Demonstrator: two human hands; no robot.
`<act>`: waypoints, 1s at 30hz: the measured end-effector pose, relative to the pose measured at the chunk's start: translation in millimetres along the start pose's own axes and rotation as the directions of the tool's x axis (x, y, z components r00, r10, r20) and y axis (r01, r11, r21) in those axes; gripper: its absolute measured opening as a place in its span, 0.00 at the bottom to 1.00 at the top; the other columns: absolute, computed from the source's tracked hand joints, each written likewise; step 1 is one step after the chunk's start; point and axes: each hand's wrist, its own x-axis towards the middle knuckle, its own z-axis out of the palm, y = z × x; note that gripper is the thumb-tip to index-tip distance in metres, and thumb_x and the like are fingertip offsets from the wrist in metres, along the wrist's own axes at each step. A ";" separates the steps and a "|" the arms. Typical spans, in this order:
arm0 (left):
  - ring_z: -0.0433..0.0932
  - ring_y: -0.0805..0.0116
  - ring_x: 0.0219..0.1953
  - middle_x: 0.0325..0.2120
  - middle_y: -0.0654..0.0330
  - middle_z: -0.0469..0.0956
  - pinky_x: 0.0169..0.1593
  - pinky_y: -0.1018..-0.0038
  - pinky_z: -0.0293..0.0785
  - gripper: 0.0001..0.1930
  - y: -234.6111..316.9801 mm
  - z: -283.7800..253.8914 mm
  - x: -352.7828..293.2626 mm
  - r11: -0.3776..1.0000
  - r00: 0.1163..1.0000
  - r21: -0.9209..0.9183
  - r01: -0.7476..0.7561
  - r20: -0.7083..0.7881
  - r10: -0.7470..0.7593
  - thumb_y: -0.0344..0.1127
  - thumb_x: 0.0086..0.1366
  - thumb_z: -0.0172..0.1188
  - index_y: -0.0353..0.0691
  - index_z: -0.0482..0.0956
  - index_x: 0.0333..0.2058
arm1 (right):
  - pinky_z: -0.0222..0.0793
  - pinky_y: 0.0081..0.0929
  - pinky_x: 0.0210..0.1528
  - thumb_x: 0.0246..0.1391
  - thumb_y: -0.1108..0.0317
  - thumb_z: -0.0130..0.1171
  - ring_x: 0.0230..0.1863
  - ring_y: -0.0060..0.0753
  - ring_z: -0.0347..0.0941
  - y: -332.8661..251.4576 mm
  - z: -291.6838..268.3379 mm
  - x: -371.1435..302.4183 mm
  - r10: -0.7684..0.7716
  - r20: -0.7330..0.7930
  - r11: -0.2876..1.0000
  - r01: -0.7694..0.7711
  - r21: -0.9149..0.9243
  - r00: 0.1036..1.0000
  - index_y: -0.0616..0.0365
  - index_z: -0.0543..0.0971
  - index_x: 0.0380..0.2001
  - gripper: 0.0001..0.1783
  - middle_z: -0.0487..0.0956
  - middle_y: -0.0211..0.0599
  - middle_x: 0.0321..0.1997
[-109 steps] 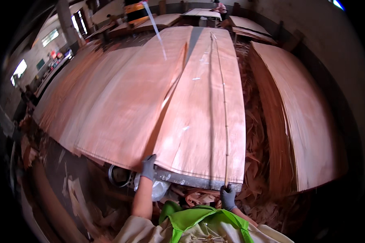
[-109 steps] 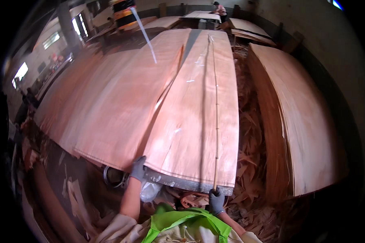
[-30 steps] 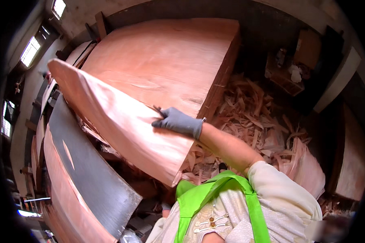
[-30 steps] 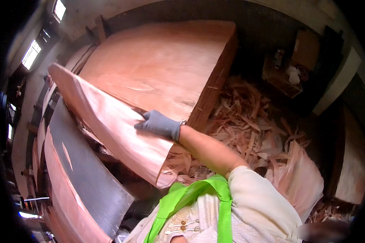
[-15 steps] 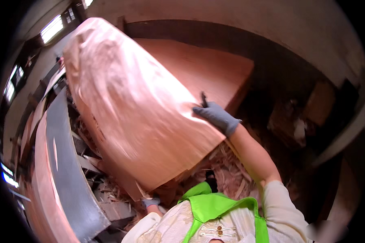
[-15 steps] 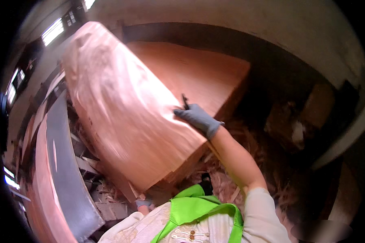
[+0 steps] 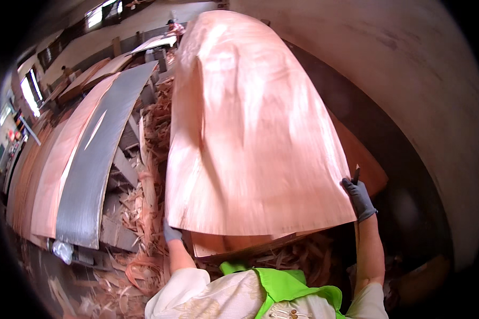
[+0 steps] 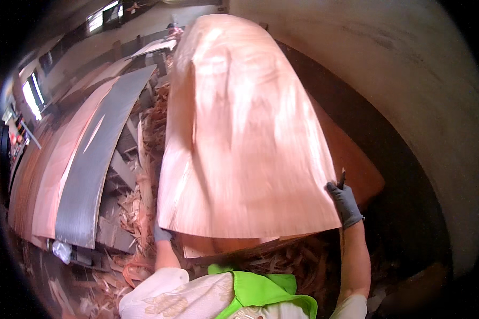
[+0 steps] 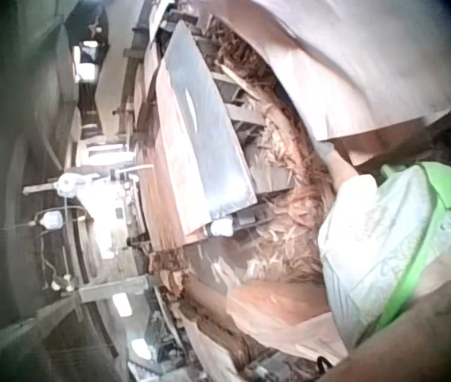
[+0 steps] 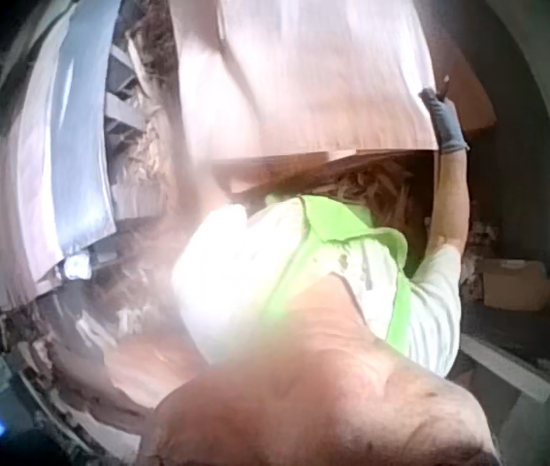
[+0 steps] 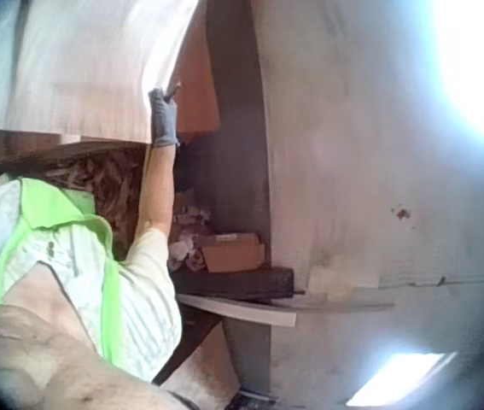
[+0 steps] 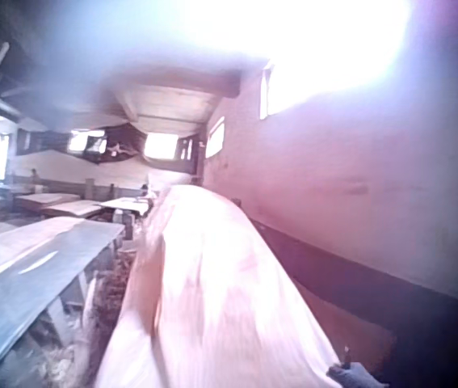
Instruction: The person sorts through wood veneer sheets, using a ruler to measure defects and a knife to trim away damaged edges, before stacking processed sheets on a workbench.
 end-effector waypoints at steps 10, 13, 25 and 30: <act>0.72 0.63 0.45 0.46 0.53 0.72 0.50 0.70 0.67 0.20 -35.3 144.4 -74.6 0.838 0.884 0.381 -0.389 -0.102 0.457 0.32 0.58 0.58 0.29 0.69 0.48 | 0.67 0.21 0.36 0.52 0.69 0.57 0.33 0.23 0.70 7.4 -144.1 121.5 0.005 0.056 0.997 -0.001 -0.073 0.998 0.70 0.75 0.40 0.15 0.76 0.35 0.33; 0.69 0.64 0.48 0.50 0.54 0.69 0.53 0.71 0.63 0.23 -61.3 150.6 -107.9 0.808 0.827 0.343 -0.478 -0.134 0.546 0.28 0.58 0.57 0.29 0.64 0.52 | 0.68 0.22 0.37 0.52 0.69 0.57 0.35 0.25 0.70 11.7 -174.1 148.1 -0.024 0.079 0.991 0.034 -0.129 0.997 0.71 0.74 0.41 0.17 0.76 0.37 0.35; 0.63 0.64 0.55 0.57 0.56 0.62 0.59 0.72 0.56 0.32 -184.5 238.0 -215.0 0.681 0.750 0.481 -0.553 -0.070 0.658 0.19 0.58 0.53 0.35 0.54 0.60 | 0.66 0.29 0.33 0.47 0.66 0.59 0.28 0.36 0.72 77.6 -291.4 262.8 -0.153 0.079 0.758 0.168 -0.631 0.985 0.73 0.76 0.34 0.17 0.77 0.48 0.28; 0.62 0.63 0.57 0.59 0.57 0.59 0.59 0.71 0.57 0.35 -221.0 217.6 -212.0 0.668 0.748 0.503 -0.548 -0.063 0.661 0.19 0.57 0.54 0.38 0.51 0.62 | 0.66 0.30 0.33 0.49 0.66 0.57 0.28 0.37 0.72 103.4 -298.8 273.1 -0.126 0.068 0.574 0.129 -0.809 0.990 0.73 0.76 0.34 0.16 0.76 0.53 0.27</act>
